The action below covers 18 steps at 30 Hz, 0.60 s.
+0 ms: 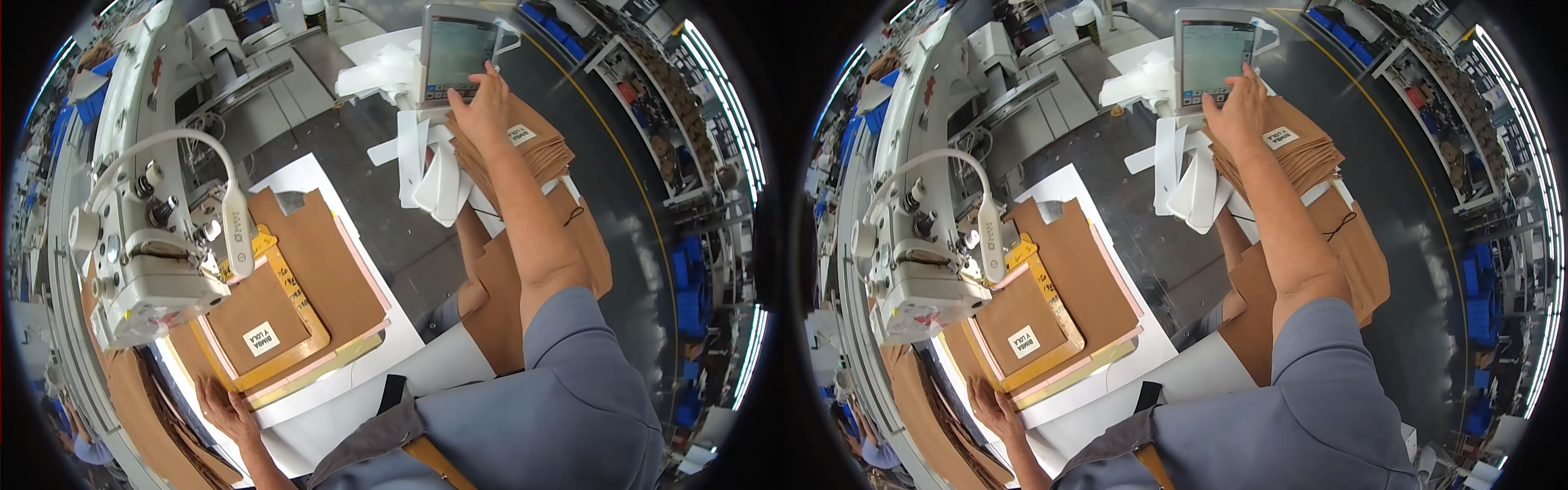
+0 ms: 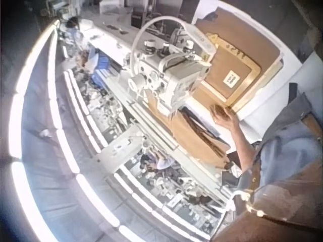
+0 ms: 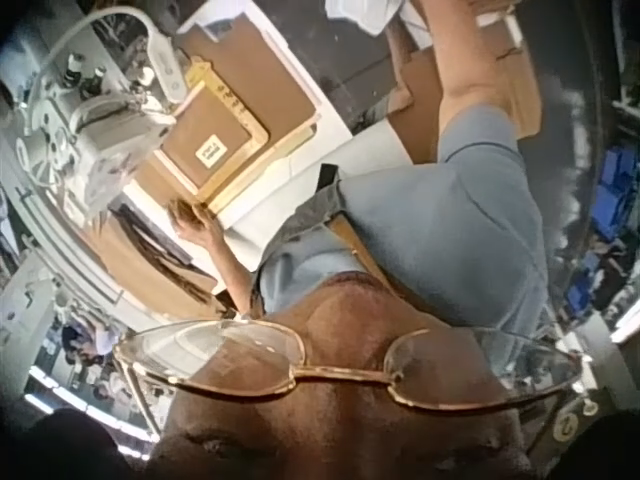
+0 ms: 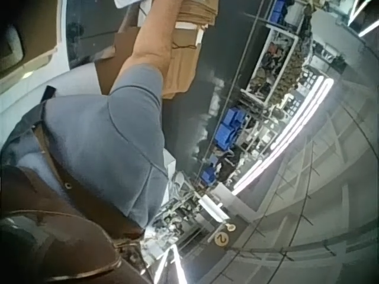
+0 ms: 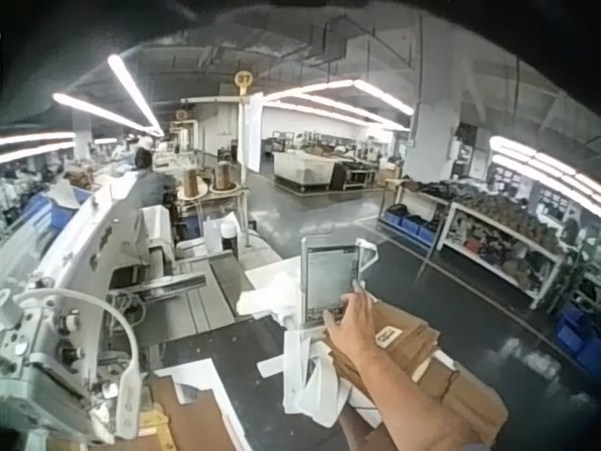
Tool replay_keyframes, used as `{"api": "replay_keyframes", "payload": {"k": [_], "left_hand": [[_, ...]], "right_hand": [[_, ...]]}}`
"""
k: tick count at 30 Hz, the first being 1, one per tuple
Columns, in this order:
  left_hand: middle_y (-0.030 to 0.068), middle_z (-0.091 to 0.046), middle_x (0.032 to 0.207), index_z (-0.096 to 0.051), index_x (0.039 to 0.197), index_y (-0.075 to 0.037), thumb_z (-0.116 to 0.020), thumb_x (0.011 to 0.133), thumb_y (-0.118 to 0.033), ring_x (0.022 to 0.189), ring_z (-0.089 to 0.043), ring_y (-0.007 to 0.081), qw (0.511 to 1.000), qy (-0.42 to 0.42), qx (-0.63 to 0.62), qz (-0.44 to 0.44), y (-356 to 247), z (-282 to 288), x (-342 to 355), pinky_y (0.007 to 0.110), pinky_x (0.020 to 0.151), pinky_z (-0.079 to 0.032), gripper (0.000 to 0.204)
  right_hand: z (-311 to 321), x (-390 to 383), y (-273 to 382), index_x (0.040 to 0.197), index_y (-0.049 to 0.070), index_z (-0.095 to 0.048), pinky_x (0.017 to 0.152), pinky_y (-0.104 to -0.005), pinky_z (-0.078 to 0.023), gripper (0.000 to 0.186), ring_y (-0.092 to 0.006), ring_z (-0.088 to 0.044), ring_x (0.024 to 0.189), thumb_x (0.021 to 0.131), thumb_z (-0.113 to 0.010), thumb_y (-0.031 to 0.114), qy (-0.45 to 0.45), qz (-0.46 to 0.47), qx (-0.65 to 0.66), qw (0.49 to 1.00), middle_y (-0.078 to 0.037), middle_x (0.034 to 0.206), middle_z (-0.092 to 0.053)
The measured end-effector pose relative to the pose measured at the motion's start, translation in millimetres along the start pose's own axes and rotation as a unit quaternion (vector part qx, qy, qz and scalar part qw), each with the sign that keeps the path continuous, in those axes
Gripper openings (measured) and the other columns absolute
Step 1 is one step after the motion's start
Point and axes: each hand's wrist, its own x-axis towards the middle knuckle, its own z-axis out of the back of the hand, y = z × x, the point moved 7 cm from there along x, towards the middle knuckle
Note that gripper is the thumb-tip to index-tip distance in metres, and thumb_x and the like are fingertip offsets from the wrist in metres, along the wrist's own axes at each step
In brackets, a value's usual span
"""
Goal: Stitching leather components using an industrial sewing machine.
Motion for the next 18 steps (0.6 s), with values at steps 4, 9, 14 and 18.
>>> {"api": "replay_keyframes", "payload": {"k": [4, 9, 14, 18], "left_hand": [[0.0226, -0.045, 0.15, -0.054, 0.134, 0.006, -0.048, 0.104, -0.046, 0.135, -0.046, 0.0397, 0.999, 0.008, 0.052, -0.013, 0.5, 4.5, -0.2, 0.048, 0.111, -0.04, 0.06], [0.0239, -0.045, 0.149, -0.054, 0.133, 0.006, -0.049, 0.104, -0.049, 0.135, -0.047, 0.0393, 0.999, 0.006, 0.049, 0.011, -0.9, 7.1, -3.7, 0.048, 0.109, -0.042, 0.062], [0.0257, -0.048, 0.144, -0.057, 0.128, 0.007, -0.058, 0.1, -0.043, 0.13, -0.053, 0.0354, 0.999, -0.012, -0.037, 0.023, 11.8, 2.9, -9.1, 0.041, 0.104, -0.047, 0.056], [0.0229, -0.054, 0.141, -0.061, 0.127, 0.001, -0.064, 0.091, -0.028, 0.128, -0.051, 0.0423, 0.999, -0.008, 0.041, 0.033, -9.5, 1.0, 11.1, 0.049, 0.11, -0.037, 0.047]], "right_hand": [[-6.1, 2.1, -1.5, 0.114, 0.0, -0.054, 0.118, -0.0501, -0.028, 0.049, -0.044, -0.036, 0.141, 0.082, -0.078, 0.027, 0.025, -0.041, -0.002, 0.999, -0.032, 0.149, -0.042], [-13.9, -1.4, -3.1, 0.115, 0.0, -0.055, 0.118, -0.0503, -0.03, 0.05, -0.0441, -0.038, 0.14, 0.082, -0.078, 0.03, 0.035, -0.052, -0.02, 0.998, -0.031, 0.15, -0.042], [-20.3, 4.1, 11.1, 0.109, 0.0, -0.068, 0.112, -0.0469, -0.037, 0.05, -0.0413, -0.051, 0.13, 0.08, -0.078, 0.039, 0.07, -0.075, -0.045, 0.994, -0.027, 0.14, -0.055], [-17.5, 20.0, -45.7, 0.103, -0.004, -0.07, 0.108, -0.0459, -0.044, 0.059, -0.0436, -0.056, 0.126, 0.081, -0.078, 0.05, 0.002, 0.072, -0.147, 0.987, -0.034, 0.131, -0.058]]}}
